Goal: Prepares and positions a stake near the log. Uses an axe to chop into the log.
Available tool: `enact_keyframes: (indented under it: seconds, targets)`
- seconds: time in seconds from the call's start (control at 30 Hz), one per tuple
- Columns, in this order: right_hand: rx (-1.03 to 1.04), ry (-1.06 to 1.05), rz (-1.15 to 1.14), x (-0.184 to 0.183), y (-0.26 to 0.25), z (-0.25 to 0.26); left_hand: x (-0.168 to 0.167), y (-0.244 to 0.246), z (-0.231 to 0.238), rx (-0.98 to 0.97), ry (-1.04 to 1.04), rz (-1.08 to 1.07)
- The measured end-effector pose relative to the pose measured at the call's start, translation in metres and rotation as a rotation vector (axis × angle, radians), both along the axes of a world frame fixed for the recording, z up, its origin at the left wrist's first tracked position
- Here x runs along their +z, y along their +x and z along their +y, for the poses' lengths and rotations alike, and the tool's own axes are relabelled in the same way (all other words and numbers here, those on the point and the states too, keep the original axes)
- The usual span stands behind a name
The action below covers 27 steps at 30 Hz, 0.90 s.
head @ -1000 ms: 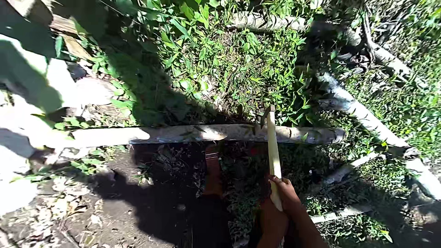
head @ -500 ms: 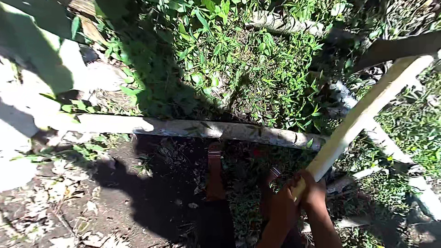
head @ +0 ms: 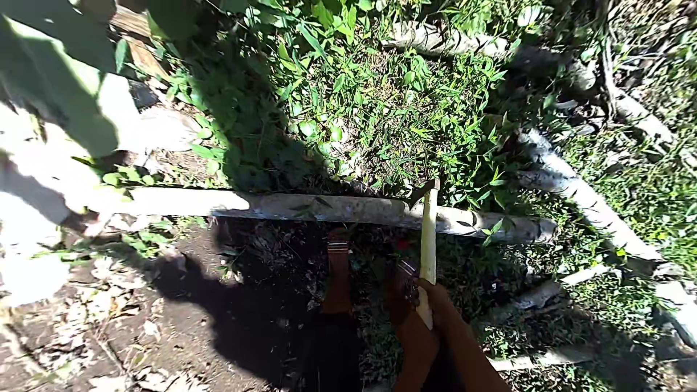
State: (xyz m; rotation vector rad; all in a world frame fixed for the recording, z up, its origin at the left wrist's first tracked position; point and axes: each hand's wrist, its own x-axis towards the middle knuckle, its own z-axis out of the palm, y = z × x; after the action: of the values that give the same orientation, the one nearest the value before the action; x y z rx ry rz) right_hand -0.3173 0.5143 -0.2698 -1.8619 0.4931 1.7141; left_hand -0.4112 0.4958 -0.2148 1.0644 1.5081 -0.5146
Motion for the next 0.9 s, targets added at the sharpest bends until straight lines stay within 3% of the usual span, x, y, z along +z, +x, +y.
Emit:
enact_keyframes:
  seconds: [0.07,0.17,0.23,0.37,0.57,0.7,0.9]
  targets:
    - [-0.015,0.016,0.023,-0.007,0.008,0.006,-0.010,0.008,0.001,0.062,0.144,0.003]
    - [0.006,-0.035,0.024,0.002,0.015,-0.009,0.008,0.016,-0.007,0.049,0.067,0.034]
    - [0.060,-0.001,-0.025,0.001,0.027,0.006,0.010,0.027,0.009,0.059,0.127,0.040]
    - [0.122,0.009,-0.130,0.033,0.032,0.027,0.072,0.046,0.057,0.070,-0.025,-0.010]
    - [0.299,0.040,-0.210,0.045,0.046,0.042,0.071,0.056,0.062,0.047,-0.170,0.037]
    - [0.154,0.097,-0.341,0.091,0.067,0.039,0.104,0.070,0.070,-0.050,-0.209,-0.062]
    - [-0.127,0.445,-0.757,0.158,0.148,0.090,0.117,0.139,0.116,-0.273,0.183,-0.467]
